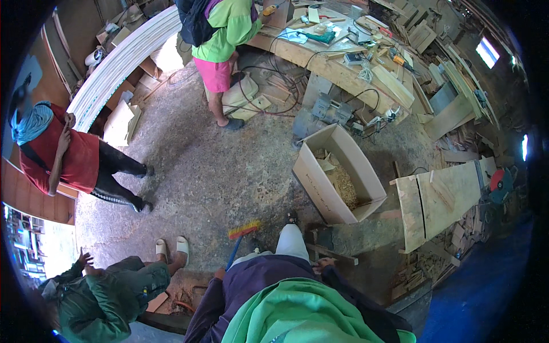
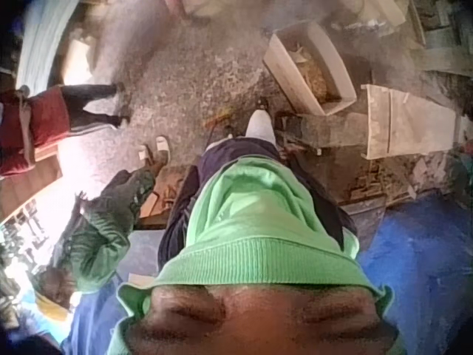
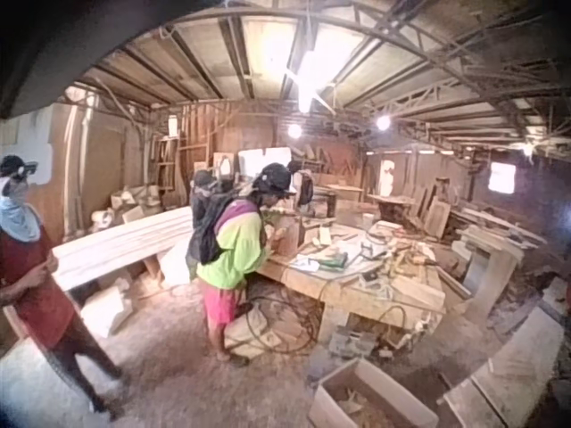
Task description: Sweep wood shavings from the workshop floor into a cardboard box using a broom and dustpan.
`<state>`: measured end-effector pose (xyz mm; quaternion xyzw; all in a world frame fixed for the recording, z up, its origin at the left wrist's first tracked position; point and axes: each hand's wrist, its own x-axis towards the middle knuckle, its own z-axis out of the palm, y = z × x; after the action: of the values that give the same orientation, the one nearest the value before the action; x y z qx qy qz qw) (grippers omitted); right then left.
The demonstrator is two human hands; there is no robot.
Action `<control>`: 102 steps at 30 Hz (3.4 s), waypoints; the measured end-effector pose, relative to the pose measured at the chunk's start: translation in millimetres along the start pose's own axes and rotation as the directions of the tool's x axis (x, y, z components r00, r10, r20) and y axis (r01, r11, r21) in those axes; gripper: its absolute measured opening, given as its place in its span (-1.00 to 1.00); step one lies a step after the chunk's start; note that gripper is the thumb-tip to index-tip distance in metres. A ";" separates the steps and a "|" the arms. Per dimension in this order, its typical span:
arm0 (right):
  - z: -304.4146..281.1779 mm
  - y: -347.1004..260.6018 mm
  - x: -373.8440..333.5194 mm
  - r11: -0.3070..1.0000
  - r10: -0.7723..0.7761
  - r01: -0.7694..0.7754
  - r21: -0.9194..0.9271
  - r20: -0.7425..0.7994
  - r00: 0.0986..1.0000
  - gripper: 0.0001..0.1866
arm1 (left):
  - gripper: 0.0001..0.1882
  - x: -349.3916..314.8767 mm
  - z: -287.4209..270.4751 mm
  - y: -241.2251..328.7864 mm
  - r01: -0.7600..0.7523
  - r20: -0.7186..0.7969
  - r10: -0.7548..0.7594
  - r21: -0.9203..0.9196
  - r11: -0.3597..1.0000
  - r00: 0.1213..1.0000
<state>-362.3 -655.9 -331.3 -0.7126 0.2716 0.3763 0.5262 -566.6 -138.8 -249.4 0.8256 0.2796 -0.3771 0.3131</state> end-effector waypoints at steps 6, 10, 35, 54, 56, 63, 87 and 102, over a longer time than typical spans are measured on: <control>-7.6 -78.8 -31.7 0.765 0.203 -0.408 0.499 0.415 0.887 -0.92 | -0.60 7.3 12.5 -9.8 0.086 -0.037 -0.088 -0.075 0.994 0.995; 3.4 -110.5 -56.8 0.866 0.224 -0.345 0.363 0.335 0.915 -0.84 | -0.61 9.7 16.8 -14.9 0.067 -0.045 -0.074 -0.134 0.989 0.996; 85.5 -156.7 -56.0 0.576 -0.328 0.324 -0.750 0.151 0.933 -0.75 | -0.50 7.5 30.2 -31.5 0.089 -0.021 -0.098 -0.252 0.964 0.995; 82.1 -150.2 -54.8 0.642 -0.259 0.211 -0.737 0.051 0.965 -0.74 | -0.55 -14.3 22.1 -11.1 0.194 -0.088 -0.214 -0.195 0.961 0.973; 80.9 -151.6 -57.1 0.691 -0.195 0.142 -0.709 0.007 0.981 -0.74 | -0.55 -15.9 19.9 -8.4 0.207 -0.057 -0.223 -0.210 0.956 0.973; 76.7 -146.6 -52.3 0.601 -0.330 0.273 -0.751 0.077 0.941 -0.79 | -0.57 -11.7 21.4 -4.6 0.223 -0.092 -0.260 -0.296 0.929 0.961; 172.8 -562.3 -515.7 0.469 -0.744 0.026 0.883 0.411 -0.527 -0.83 | -0.66 -7.4 32.6 -13.3 0.188 -0.184 -0.227 -0.204 0.961 0.956; 134.7 -558.1 -516.8 0.417 -0.760 0.104 0.903 0.408 -0.506 -0.80 | -0.68 13.9 30.0 -8.4 0.279 -0.168 -0.311 -0.186 0.942 0.936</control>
<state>-253.3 -365.3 376.0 -0.0572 -0.5196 0.3571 0.7741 -578.1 -152.1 -278.7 0.7793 0.4592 -0.3136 0.2889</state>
